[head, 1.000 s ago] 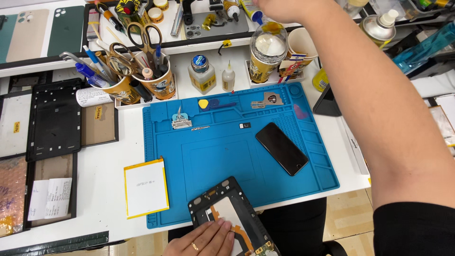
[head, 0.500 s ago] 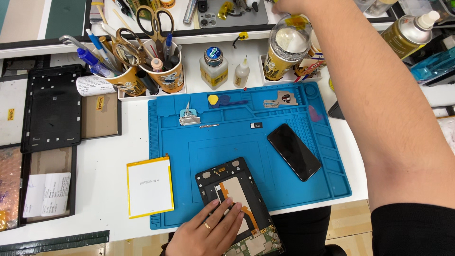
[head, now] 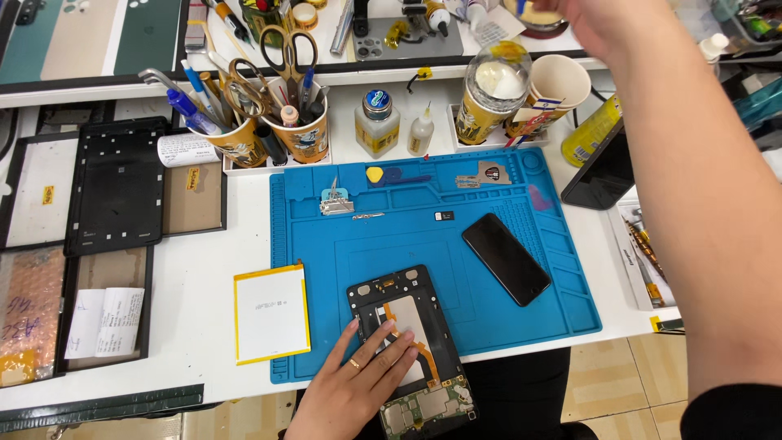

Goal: The person removes the battery from a disassembled smartphone, then applies glue from a tube along the edges of the phone's frame. The person handles the phone, battery, and glue tube throughout the process.

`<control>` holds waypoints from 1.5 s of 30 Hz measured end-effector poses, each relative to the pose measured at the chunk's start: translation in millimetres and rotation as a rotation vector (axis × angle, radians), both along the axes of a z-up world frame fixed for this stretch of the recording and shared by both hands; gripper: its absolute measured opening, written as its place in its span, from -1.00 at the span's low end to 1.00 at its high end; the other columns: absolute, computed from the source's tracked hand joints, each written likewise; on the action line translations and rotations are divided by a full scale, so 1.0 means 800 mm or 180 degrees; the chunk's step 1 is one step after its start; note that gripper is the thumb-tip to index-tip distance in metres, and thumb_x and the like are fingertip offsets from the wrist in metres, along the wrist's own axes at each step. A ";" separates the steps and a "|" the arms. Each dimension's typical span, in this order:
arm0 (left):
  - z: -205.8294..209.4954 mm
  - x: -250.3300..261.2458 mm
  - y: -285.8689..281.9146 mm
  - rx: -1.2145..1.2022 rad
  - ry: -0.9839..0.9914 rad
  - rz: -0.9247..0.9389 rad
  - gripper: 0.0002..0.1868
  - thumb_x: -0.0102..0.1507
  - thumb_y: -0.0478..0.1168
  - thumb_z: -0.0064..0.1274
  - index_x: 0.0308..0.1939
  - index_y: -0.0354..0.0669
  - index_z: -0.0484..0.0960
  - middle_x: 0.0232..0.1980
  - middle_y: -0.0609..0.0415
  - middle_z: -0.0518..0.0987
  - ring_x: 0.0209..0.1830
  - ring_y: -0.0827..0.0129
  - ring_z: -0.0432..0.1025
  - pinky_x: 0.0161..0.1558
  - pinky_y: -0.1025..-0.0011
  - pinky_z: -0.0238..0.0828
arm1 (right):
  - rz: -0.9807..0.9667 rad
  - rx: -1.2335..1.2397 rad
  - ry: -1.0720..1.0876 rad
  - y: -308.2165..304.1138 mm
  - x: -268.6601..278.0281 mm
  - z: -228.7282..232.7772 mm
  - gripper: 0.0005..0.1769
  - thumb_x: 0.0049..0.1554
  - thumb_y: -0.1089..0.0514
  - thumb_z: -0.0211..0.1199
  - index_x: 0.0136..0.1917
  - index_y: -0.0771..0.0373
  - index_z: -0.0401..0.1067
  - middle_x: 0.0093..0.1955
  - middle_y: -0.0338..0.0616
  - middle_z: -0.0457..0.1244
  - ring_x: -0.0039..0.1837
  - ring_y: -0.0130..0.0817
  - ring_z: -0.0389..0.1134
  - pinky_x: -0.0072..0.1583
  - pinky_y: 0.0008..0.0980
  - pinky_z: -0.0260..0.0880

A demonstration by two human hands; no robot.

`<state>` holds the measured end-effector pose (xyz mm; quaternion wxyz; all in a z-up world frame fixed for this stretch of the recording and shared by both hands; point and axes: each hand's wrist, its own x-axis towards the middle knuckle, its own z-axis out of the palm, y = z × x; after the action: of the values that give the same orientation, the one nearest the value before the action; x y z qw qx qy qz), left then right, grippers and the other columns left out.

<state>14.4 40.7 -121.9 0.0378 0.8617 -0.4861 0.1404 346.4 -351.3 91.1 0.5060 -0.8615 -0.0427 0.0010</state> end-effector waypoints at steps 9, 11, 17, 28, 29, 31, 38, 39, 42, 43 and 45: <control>0.077 -0.013 0.050 -0.0571 0.1680 0.0580 0.16 0.24 -0.03 0.38 0.77 0.29 -0.06 0.83 -0.14 -0.30 0.80 -0.21 -0.39 0.60 -0.23 -0.35 | 0.0701 0.2272 0.0173 0.068 -0.316 -0.049 -0.48 0.22 0.42 0.28 0.42 0.30 0.27 0.13 -0.04 0.42 0.05 -0.34 0.48 0.04 -0.44 0.52; 0.105 -0.025 0.044 -0.1048 0.1797 0.0685 -0.02 0.32 -0.04 0.25 0.74 0.25 0.03 0.84 -0.09 -0.13 0.83 -0.18 -0.27 0.65 -0.27 -0.35 | 0.0906 0.3126 0.0303 0.089 -0.374 -0.082 -0.40 0.20 0.57 0.28 0.42 0.34 0.18 0.14 0.10 0.42 0.14 -0.20 0.54 0.21 -0.30 0.65; 0.152 -0.054 -0.026 -0.2403 0.3090 0.0968 -0.04 0.35 0.38 -0.11 0.67 -0.09 0.14 0.25 0.17 0.76 -0.01 0.39 0.70 0.03 0.37 0.58 | 0.0070 0.2472 0.0890 0.183 -0.478 -0.145 -0.70 0.14 0.38 0.44 0.13 0.33 0.46 0.02 0.04 0.38 -0.02 -0.24 0.51 -0.03 -0.29 0.76; 0.125 -0.052 -0.041 -0.2450 0.3419 0.0304 -0.64 0.51 -0.01 -0.17 0.12 -0.14 0.61 -0.12 0.14 0.71 -0.34 0.25 0.55 -0.27 0.34 0.42 | 0.1570 0.0468 0.0396 0.141 -0.477 -0.129 -0.49 0.43 -0.24 -0.12 0.06 0.22 0.38 -0.34 -0.25 0.31 -0.30 -0.44 0.34 -0.18 -0.42 0.30; 0.122 -0.053 -0.041 -0.2466 0.3430 0.0323 -0.64 0.51 -0.01 -0.17 0.12 -0.14 0.61 -0.12 0.14 0.71 -0.34 0.25 0.55 -0.27 0.34 0.42 | 0.1587 0.0465 0.0416 0.142 -0.477 -0.133 -0.49 0.43 -0.24 -0.12 0.06 0.22 0.38 -0.34 -0.25 0.31 -0.30 -0.44 0.34 -0.18 -0.42 0.30; 0.118 -0.056 -0.040 -0.2460 0.3197 0.0302 -0.75 0.48 -0.13 -0.07 0.14 -0.14 0.58 -0.12 0.14 0.70 -0.31 0.22 0.54 -0.21 0.30 0.42 | 0.1366 0.0204 0.0255 0.146 -0.477 -0.142 -0.69 0.42 -0.04 0.00 -0.04 0.17 0.35 -0.46 -0.36 0.24 -0.43 -0.52 0.22 -0.26 -0.48 0.24; 0.112 -0.054 -0.037 -0.2417 0.3231 0.0419 -0.71 0.49 -0.10 -0.11 0.16 -0.16 0.56 -0.13 0.10 0.69 -0.35 0.17 0.51 -0.25 0.26 0.39 | 0.0906 -0.0020 -0.0156 0.159 -0.487 -0.170 -0.68 0.40 0.02 0.06 -0.10 0.23 0.44 -0.30 -0.30 0.21 -0.35 -0.44 0.14 -0.25 -0.44 0.13; 0.111 -0.053 -0.037 -0.2415 0.3227 0.0452 -0.71 0.50 -0.08 -0.12 0.16 -0.14 0.56 -0.12 0.12 0.70 -0.35 0.19 0.51 -0.25 0.27 0.39 | 0.0834 -0.0034 -0.0176 0.159 -0.488 -0.172 -0.71 0.39 0.04 0.08 -0.06 0.24 0.46 -0.32 -0.29 0.22 -0.36 -0.46 0.14 -0.26 -0.45 0.13; 0.112 -0.052 -0.033 -0.2288 0.3083 0.0687 -0.63 0.49 0.04 -0.14 0.27 -0.02 0.51 -0.13 0.19 0.69 -0.37 0.27 0.51 -0.29 0.30 0.40 | 0.0700 0.0097 -0.0151 0.167 -0.486 -0.167 -0.70 0.40 0.04 0.05 -0.06 0.26 0.43 -0.45 -0.29 0.20 -0.47 -0.50 0.17 -0.31 -0.50 0.15; 0.114 -0.052 -0.031 -0.2158 0.2934 0.0886 -0.54 0.48 0.12 -0.14 0.39 0.08 0.45 -0.14 0.23 0.68 -0.39 0.32 0.52 -0.35 0.32 0.41 | 0.0638 0.0246 -0.0115 0.171 -0.484 -0.163 -0.67 0.42 0.03 0.00 -0.10 0.26 0.37 -0.57 -0.30 0.17 -0.55 -0.53 0.19 -0.36 -0.54 0.17; 0.112 -0.049 -0.027 -0.2051 0.2514 0.0957 -0.62 0.48 0.15 -0.13 0.17 0.02 0.51 -0.16 0.20 0.66 -0.36 0.24 0.51 -0.40 0.24 0.37 | 0.0619 0.0387 -0.0053 0.167 -0.485 -0.168 -0.66 0.43 0.01 -0.03 -0.06 0.26 0.36 -0.57 -0.26 0.19 -0.55 -0.51 0.21 -0.32 -0.52 0.22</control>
<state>-24.7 19.5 -32.6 0.4603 0.8539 -0.2381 -0.0487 -41.5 -217.7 -43.0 0.5545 -0.8209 -0.1303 0.0402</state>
